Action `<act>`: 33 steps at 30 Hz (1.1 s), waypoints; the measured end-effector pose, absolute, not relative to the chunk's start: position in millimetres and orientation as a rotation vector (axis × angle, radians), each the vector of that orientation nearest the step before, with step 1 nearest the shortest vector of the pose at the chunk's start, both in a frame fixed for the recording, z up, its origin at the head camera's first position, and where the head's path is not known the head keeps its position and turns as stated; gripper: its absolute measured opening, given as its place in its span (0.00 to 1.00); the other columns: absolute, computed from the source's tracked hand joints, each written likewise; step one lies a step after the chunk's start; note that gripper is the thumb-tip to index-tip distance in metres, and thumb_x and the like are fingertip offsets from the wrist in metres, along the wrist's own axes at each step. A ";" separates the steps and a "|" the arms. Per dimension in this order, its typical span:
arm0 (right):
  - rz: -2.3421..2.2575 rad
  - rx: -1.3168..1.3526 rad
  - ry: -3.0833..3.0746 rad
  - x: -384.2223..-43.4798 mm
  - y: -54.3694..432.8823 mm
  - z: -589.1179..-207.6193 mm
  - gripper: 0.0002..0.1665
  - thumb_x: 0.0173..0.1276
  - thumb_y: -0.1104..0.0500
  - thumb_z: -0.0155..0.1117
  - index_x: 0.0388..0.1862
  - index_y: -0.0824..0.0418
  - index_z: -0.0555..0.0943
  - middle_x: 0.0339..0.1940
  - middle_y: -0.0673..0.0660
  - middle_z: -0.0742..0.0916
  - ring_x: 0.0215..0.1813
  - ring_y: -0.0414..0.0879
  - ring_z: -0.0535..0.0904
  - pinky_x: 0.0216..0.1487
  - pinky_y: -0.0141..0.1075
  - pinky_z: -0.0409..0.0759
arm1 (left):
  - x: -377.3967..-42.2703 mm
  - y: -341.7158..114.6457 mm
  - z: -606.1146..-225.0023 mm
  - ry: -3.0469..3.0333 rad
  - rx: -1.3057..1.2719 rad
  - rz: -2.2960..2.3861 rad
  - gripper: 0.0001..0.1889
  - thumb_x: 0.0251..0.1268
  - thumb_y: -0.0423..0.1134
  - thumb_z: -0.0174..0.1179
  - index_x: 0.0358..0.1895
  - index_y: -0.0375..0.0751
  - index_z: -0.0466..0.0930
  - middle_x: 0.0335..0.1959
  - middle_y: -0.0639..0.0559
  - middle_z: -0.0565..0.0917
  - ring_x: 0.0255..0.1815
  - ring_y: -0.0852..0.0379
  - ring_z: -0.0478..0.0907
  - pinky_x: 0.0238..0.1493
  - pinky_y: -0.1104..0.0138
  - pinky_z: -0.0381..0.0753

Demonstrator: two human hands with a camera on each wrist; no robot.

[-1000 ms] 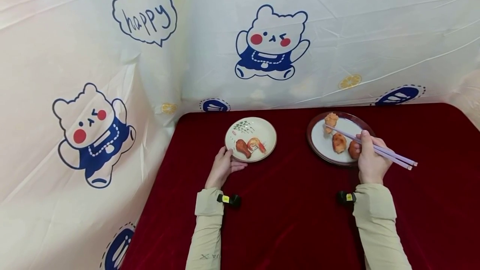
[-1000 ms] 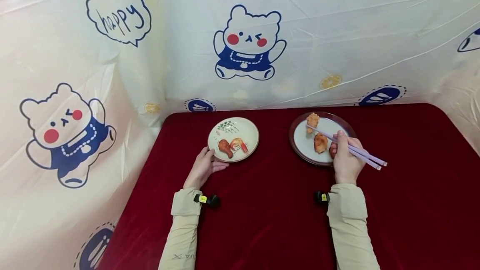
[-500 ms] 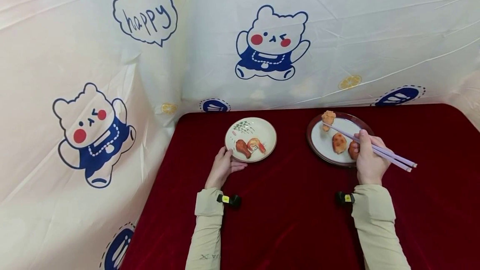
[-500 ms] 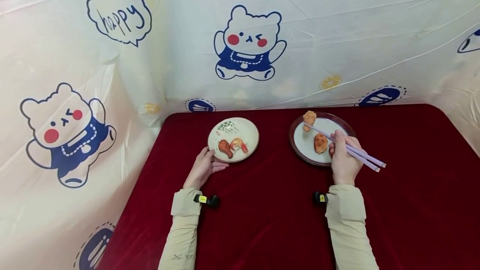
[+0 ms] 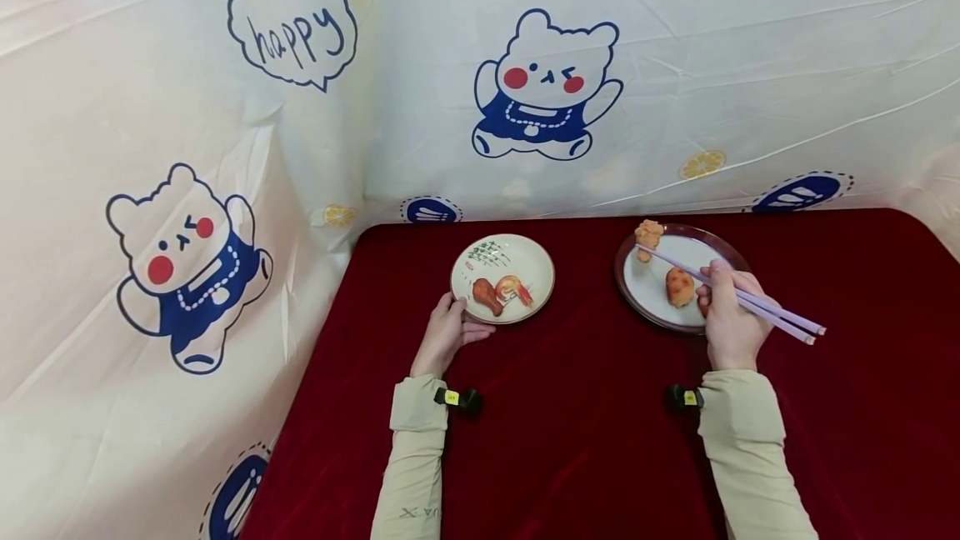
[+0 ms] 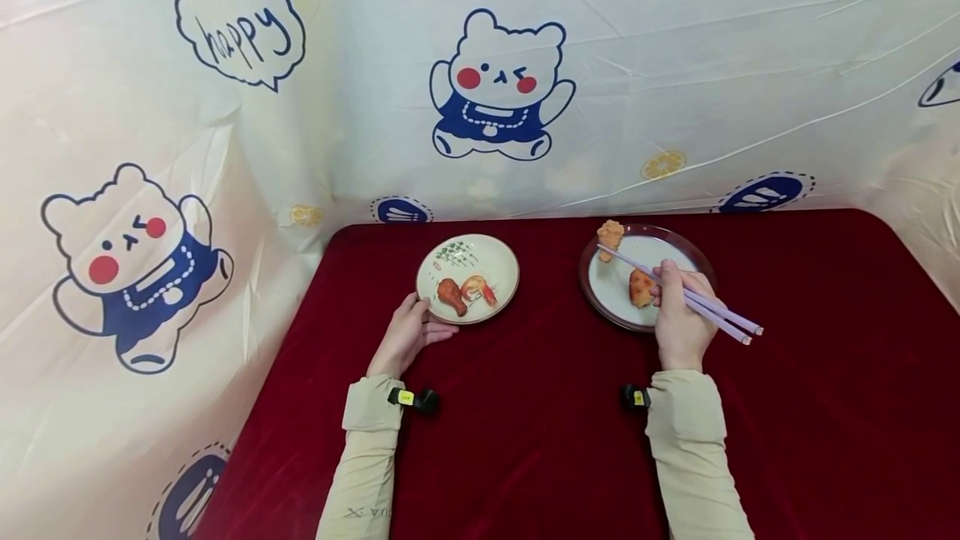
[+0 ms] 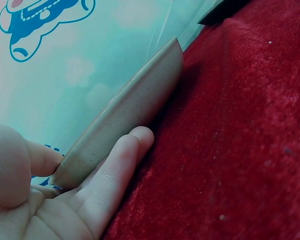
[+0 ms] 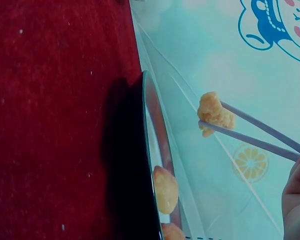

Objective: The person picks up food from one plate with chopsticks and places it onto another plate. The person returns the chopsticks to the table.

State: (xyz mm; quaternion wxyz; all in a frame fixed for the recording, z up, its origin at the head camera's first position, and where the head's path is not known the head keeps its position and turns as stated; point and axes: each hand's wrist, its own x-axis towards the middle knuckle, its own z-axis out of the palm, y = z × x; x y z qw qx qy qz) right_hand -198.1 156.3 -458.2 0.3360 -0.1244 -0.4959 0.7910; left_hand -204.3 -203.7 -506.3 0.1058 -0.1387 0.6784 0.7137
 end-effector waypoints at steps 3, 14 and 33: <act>2.051 -0.297 -1.311 -197.8 153.7 -458.2 0.11 0.61 0.62 0.70 0.25 0.70 0.87 0.22 0.52 0.86 0.17 0.37 0.77 0.17 0.21 0.75 | -204.6 -202.9 -506.0 2.006 -0.411 2.106 0.22 0.80 0.44 0.37 0.72 0.45 0.56 0.51 0.33 0.80 0.35 0.48 0.87 0.42 0.59 0.88; 2.029 -0.120 -1.336 -195.6 140.4 -459.1 0.14 0.63 0.66 0.68 0.31 0.81 0.84 0.23 0.52 0.87 0.19 0.37 0.80 0.19 0.22 0.77 | -204.7 -202.6 -506.7 2.017 -0.404 2.113 0.22 0.80 0.43 0.37 0.72 0.44 0.56 0.48 0.33 0.81 0.35 0.47 0.87 0.40 0.59 0.88; 1.980 -0.021 -1.588 -177.1 105.9 -434.7 0.16 0.66 0.69 0.63 0.31 0.88 0.79 0.19 0.49 0.83 0.20 0.35 0.75 0.20 0.20 0.74 | -202.3 -205.4 -494.9 1.966 -0.359 2.079 0.25 0.81 0.43 0.34 0.74 0.40 0.50 0.52 0.30 0.79 0.42 0.42 0.86 0.48 0.54 0.86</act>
